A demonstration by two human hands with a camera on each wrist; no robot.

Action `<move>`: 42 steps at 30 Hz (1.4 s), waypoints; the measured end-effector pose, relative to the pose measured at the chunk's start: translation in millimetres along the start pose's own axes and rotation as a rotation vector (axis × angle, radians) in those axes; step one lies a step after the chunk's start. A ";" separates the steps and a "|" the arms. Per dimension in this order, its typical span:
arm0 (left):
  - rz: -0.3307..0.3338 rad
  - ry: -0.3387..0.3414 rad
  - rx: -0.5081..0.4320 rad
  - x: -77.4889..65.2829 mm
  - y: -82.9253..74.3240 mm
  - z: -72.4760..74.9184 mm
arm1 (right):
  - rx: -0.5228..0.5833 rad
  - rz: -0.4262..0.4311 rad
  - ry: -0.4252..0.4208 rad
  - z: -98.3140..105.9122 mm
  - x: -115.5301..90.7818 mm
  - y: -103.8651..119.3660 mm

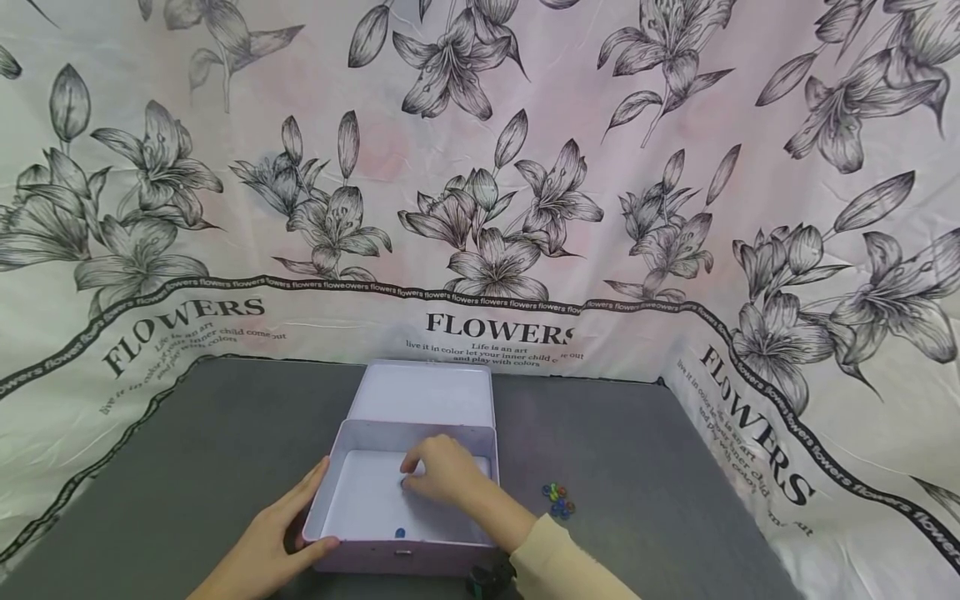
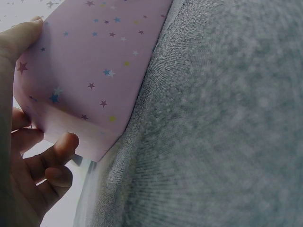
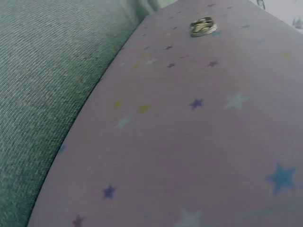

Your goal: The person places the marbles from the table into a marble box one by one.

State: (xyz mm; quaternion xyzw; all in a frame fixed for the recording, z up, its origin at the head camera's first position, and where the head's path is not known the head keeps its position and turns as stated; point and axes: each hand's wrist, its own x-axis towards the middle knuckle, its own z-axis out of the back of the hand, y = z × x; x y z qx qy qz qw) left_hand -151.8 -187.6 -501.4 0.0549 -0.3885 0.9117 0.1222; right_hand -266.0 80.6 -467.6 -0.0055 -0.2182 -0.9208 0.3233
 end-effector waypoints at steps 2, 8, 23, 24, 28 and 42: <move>0.005 0.006 -0.002 0.1 -0.4 0.3 | 0.019 -0.010 -0.009 0.8 -0.4 -0.4; 0.000 0.016 -0.010 0.5 -1.1 0.4 | 0.108 -0.021 -0.060 5.1 -1.8 -1.7; -0.041 -0.033 0.002 1.1 4.3 -5.1 | 0.266 -0.007 -0.258 23.0 -19.9 -3.4; -0.039 -0.035 0.004 0.9 4.6 -4.9 | 0.271 -0.013 -0.266 24.1 -21.8 -4.2; -0.016 -0.018 -0.003 0.7 3.1 -2.6 | 0.277 -0.039 -0.297 29.5 -28.7 -9.9; 0.006 0.010 -0.009 1.1 1.2 -0.5 | 0.279 -0.126 -0.423 54.6 -59.2 -46.1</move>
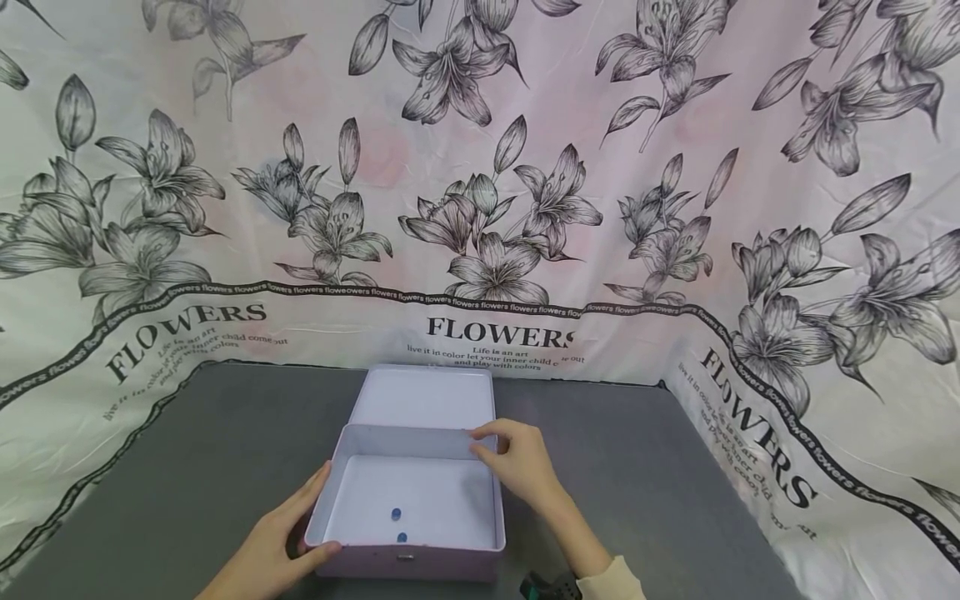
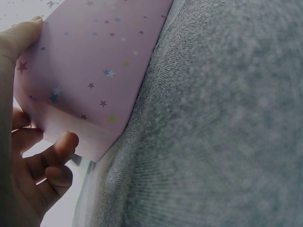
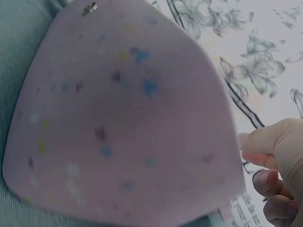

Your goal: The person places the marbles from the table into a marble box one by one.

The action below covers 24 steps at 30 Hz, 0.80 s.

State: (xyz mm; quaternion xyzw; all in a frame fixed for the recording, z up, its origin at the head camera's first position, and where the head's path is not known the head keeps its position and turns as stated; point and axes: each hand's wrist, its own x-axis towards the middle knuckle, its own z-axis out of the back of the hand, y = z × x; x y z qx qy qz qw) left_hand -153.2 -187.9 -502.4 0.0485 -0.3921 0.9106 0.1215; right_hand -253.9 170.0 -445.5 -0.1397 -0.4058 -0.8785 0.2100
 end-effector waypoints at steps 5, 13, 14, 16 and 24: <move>-0.028 -0.034 0.013 -1.3 0.6 -0.5 | -0.022 0.012 -0.049 15.6 -7.0 -11.9; -0.063 -0.061 0.025 -1.7 0.9 1.1 | -0.057 -0.050 -0.111 40.5 -21.6 -34.3; -0.066 -0.064 0.025 -1.8 0.9 1.5 | -0.064 -0.065 -0.114 43.8 -23.5 -37.8; -0.071 -0.065 0.024 -1.7 0.8 2.2 | -0.089 -0.082 -0.126 50.4 -27.6 -44.6; -0.059 -0.040 0.015 -1.5 0.0 0.7 | -0.180 -0.118 -0.181 73.1 -45.1 -66.0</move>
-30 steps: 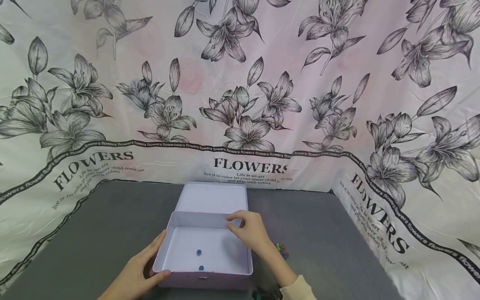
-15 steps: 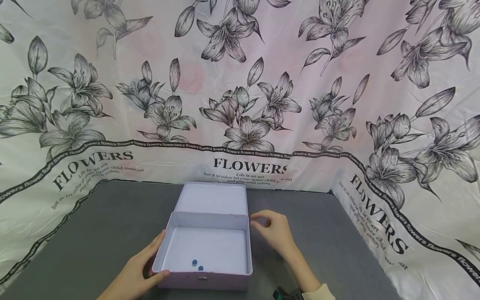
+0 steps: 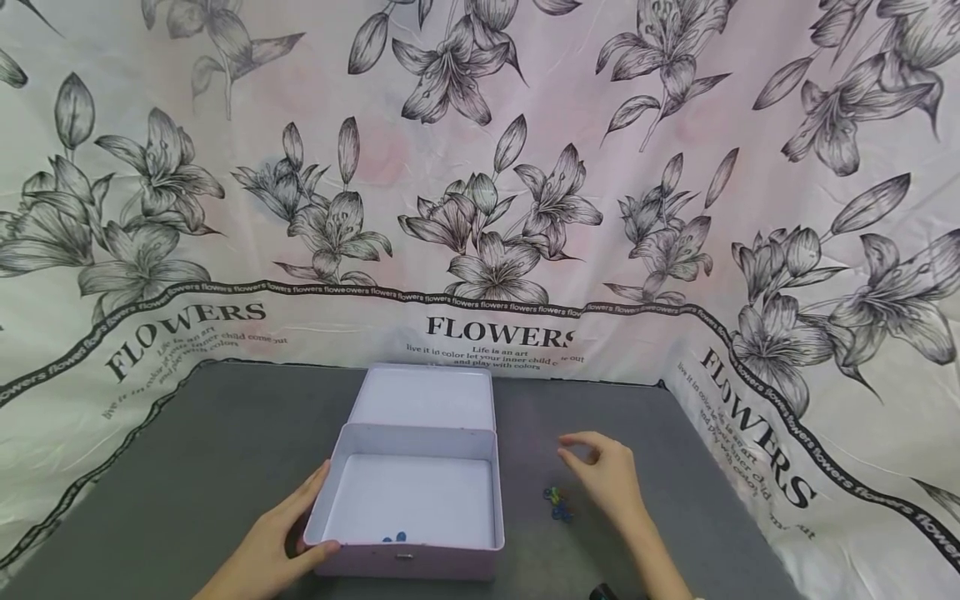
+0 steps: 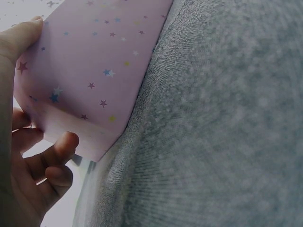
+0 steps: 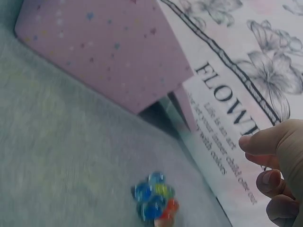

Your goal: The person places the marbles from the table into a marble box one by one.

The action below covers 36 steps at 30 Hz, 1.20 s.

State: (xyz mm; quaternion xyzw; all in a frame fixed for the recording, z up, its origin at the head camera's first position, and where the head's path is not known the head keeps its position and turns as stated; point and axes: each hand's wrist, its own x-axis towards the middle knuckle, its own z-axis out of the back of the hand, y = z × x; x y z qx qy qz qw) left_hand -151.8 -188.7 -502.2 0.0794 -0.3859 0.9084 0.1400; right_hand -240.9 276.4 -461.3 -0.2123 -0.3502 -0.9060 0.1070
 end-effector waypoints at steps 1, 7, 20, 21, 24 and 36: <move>-0.003 -0.003 0.001 -0.1 0.2 -0.3 | -0.001 -0.005 0.000 1.5 -1.6 -2.4; -0.040 -0.039 0.023 0.0 0.7 -1.2 | 0.003 -0.023 0.009 6.6 -10.8 -14.8; 0.023 0.034 -0.007 1.0 -0.2 0.3 | -0.010 -0.169 0.103 -0.7 -33.8 -36.9; 0.027 0.038 -0.012 1.1 -0.4 0.7 | -0.010 -0.179 0.112 -1.5 -34.7 -37.9; 0.026 0.038 -0.009 0.5 -1.0 0.9 | -0.004 -0.196 0.128 -2.6 -38.1 -40.6; 0.007 0.010 0.015 0.3 -1.1 0.0 | 0.000 -0.229 0.157 -5.4 -41.9 -46.2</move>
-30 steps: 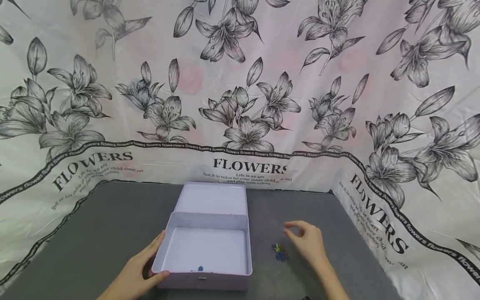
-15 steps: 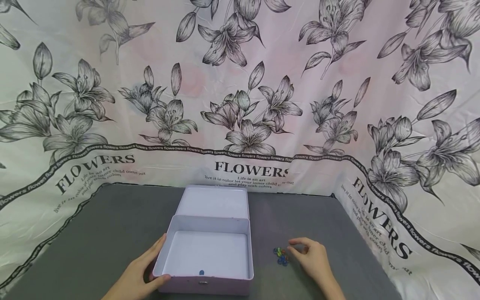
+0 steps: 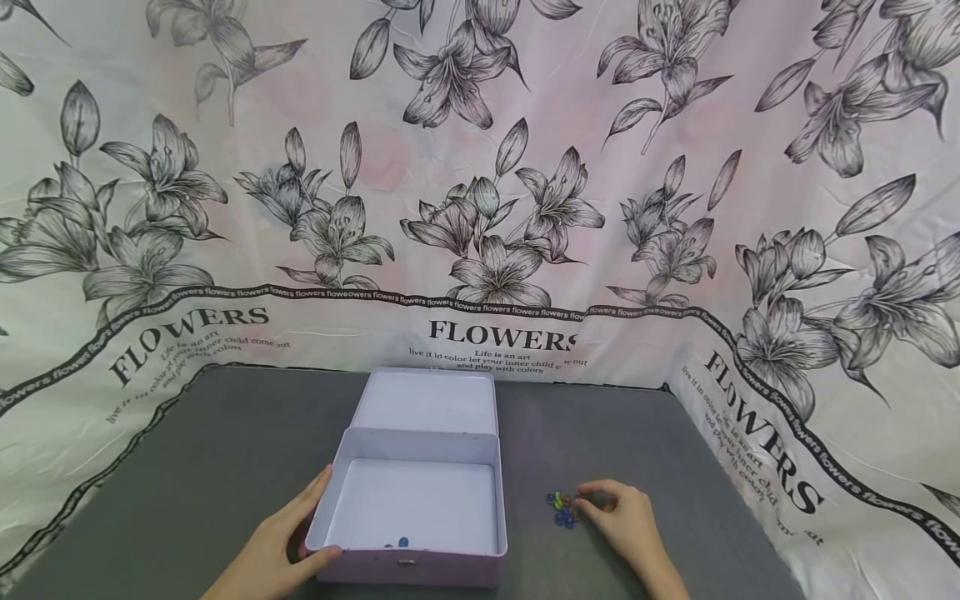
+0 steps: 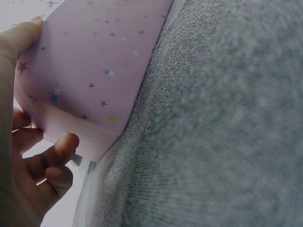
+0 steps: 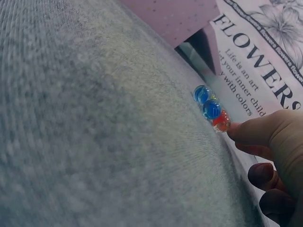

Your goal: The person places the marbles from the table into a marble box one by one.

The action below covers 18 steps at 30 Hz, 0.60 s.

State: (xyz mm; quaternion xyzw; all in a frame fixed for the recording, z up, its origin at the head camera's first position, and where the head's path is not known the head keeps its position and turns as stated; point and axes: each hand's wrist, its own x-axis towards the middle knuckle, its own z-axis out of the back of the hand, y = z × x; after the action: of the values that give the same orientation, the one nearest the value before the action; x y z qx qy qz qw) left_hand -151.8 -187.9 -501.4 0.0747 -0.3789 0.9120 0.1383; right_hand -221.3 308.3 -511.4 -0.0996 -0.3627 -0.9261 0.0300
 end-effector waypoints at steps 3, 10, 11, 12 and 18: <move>0.007 0.008 -0.002 0.0 0.1 0.3 | 0.008 -0.004 0.008 -0.8 -0.3 0.0; 0.023 0.016 -0.010 0.2 0.3 0.4 | 0.075 -0.018 0.044 1.5 -1.7 -3.7; 0.018 0.010 -0.006 0.1 0.5 0.1 | 0.082 -0.013 0.055 2.4 -1.8 -4.8; 0.011 0.002 -0.003 -0.1 0.7 -0.3 | 0.090 -0.008 0.065 3.2 -1.8 -6.3; -0.007 -0.015 0.015 -0.5 1.7 -1.2 | 0.137 0.124 0.136 8.2 -1.7 -17.5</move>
State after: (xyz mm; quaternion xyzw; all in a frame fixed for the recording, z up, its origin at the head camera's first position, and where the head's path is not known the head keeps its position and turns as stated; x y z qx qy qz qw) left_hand -151.9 -188.3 -503.6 0.0840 -0.3728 0.9137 0.1381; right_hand -220.5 326.7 -517.5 -0.0565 -0.4155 -0.9001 0.1184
